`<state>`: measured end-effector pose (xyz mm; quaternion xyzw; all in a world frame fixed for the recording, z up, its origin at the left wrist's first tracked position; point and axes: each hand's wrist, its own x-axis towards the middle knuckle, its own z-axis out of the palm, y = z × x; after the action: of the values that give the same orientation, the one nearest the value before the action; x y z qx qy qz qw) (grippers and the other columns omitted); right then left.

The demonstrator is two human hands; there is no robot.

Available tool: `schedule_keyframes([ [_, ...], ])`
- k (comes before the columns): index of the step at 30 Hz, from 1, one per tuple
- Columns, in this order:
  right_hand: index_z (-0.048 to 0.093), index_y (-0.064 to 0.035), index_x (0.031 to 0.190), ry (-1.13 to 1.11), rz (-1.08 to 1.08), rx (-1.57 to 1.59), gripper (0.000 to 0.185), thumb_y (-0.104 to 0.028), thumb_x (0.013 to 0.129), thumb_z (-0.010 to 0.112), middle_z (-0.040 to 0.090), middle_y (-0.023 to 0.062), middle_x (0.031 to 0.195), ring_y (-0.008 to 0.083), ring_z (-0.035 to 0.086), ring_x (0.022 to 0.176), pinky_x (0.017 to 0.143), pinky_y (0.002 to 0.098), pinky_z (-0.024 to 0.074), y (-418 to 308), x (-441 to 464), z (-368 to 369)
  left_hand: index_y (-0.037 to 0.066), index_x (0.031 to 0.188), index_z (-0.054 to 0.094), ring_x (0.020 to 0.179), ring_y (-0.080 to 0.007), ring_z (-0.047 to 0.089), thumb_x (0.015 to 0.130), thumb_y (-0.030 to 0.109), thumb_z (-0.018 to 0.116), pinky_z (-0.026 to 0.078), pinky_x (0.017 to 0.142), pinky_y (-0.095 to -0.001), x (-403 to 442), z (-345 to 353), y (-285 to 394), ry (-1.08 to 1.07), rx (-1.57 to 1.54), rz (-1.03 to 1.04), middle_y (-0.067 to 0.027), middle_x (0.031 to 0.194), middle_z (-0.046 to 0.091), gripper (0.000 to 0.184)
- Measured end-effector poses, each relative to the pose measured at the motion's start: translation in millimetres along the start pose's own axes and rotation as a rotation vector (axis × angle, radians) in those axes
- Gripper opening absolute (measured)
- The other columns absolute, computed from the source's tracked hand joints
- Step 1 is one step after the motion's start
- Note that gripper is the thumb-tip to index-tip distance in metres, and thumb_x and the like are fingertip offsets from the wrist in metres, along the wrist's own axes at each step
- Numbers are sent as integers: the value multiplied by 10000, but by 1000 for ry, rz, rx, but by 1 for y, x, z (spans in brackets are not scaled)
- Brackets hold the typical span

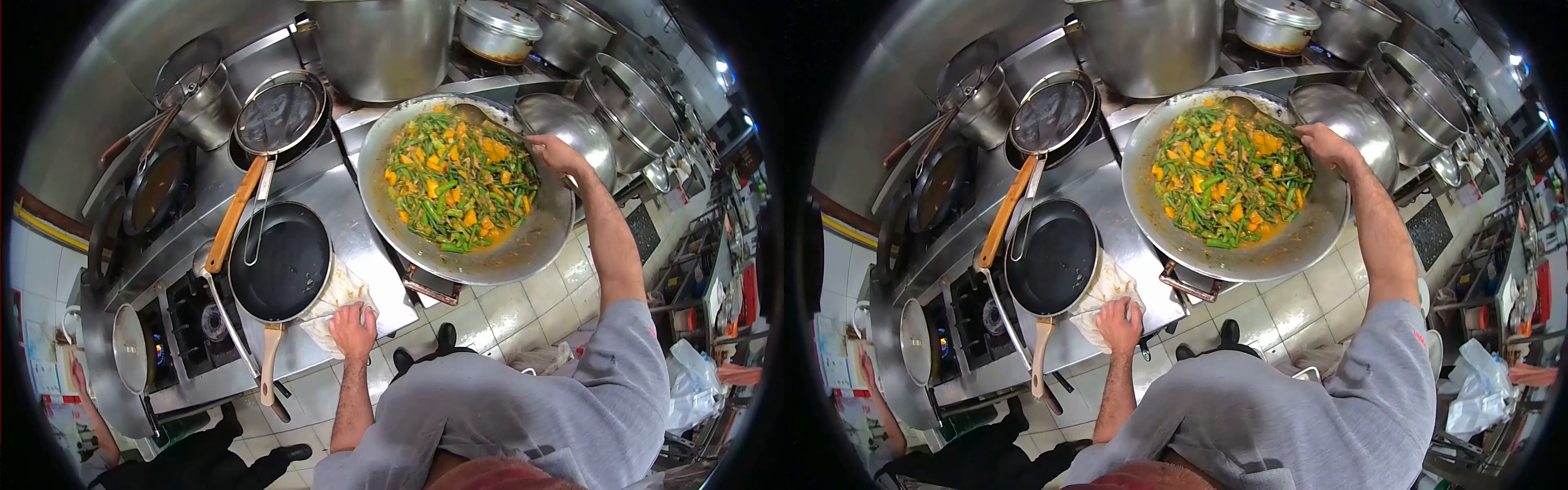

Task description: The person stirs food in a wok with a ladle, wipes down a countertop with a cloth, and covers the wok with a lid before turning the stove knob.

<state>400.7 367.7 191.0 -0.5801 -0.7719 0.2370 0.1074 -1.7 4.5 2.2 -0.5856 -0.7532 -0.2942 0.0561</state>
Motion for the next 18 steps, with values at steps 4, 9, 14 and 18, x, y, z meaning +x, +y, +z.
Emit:
schedule_keyframes([
  [4, 426, -86, 1368, -182, 113, 60, 506, -59, 864, 390, 341, -23, 494, 89, 306, 356, 303, 289, 303, -47, -1, -11, 128, 885, 623, 811, -234, 533, 772, 228, 648, 356, 710, -390, 0, 0, -1, -44, -3, -19, -23, 827, 584, 153],
  [9, 424, -121, 1367, -337, -31, -117, 524, -52, 848, 411, 520, 76, 657, 153, 472, 437, 370, 319, 428, -77, 0, -10, 130, 884, 623, 813, -231, 534, 772, 223, 645, 351, 716, -387, 1, -1, 2, -36, -15, -25, -26, 831, 583, 148],
  [14, 452, -132, 1340, -138, -437, -347, 505, -26, 850, 391, 636, 243, 953, 303, 651, 801, 710, 400, 532, -68, -14, 21, 126, 886, 623, 822, -235, 537, 771, 219, 645, 353, 715, -389, -1, -1, 1, -39, -7, -21, -27, 842, 587, 149],
  [18, 469, -190, 1333, -164, -241, -470, 571, 9, 800, 417, 635, 238, 937, 348, 640, 830, 741, 429, 515, -102, -78, 15, 113, 896, 623, 799, -225, 542, 773, 218, 648, 362, 716, -385, -2, 1, 0, 17, 14, 25, -26, 803, 579, 164],
])
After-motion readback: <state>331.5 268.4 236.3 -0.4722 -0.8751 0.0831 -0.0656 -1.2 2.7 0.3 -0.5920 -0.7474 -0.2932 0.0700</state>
